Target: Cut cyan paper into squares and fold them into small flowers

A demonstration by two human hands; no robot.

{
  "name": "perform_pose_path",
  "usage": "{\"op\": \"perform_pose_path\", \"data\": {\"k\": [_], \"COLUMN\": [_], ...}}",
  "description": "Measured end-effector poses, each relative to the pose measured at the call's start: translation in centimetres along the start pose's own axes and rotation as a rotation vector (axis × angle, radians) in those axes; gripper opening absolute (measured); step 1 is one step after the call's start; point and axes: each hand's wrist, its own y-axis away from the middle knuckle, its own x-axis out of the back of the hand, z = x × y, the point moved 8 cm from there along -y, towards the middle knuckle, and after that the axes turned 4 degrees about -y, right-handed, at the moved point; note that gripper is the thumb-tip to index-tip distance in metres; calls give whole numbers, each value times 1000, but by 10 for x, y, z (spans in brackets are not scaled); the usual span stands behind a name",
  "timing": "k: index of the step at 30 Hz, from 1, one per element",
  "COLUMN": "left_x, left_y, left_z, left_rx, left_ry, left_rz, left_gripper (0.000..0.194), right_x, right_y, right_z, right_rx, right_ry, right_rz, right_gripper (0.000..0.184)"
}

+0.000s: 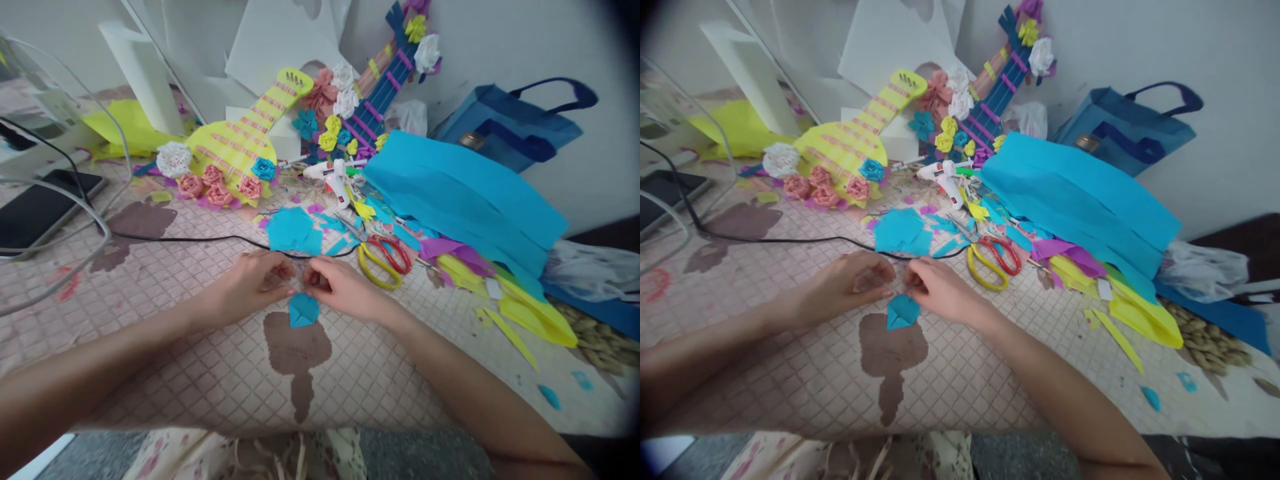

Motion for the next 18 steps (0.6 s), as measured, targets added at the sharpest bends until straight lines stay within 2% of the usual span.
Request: {"op": "perform_pose_path", "data": {"k": [5,9,14,18], "left_x": [-5,-9,-10,-16], "left_y": [3,7,7,6], "left_z": [2,6,9,4], "left_rx": [-29,-36,-16,95], "left_ry": [-167,-261,-213,26], "left_rz": [-14,-22,-5,-82], "left_gripper": [16,21,17,7], "right_x": [-3,-1,1,-4], "right_y": [4,5,14,21], "right_z": [-5,-6,13,24], "right_rx": [8,25,-101,-201], "right_ry": [99,50,-183,-477], "right_rz": [-40,-7,83,82], "right_gripper": [10,11,8,7]}}
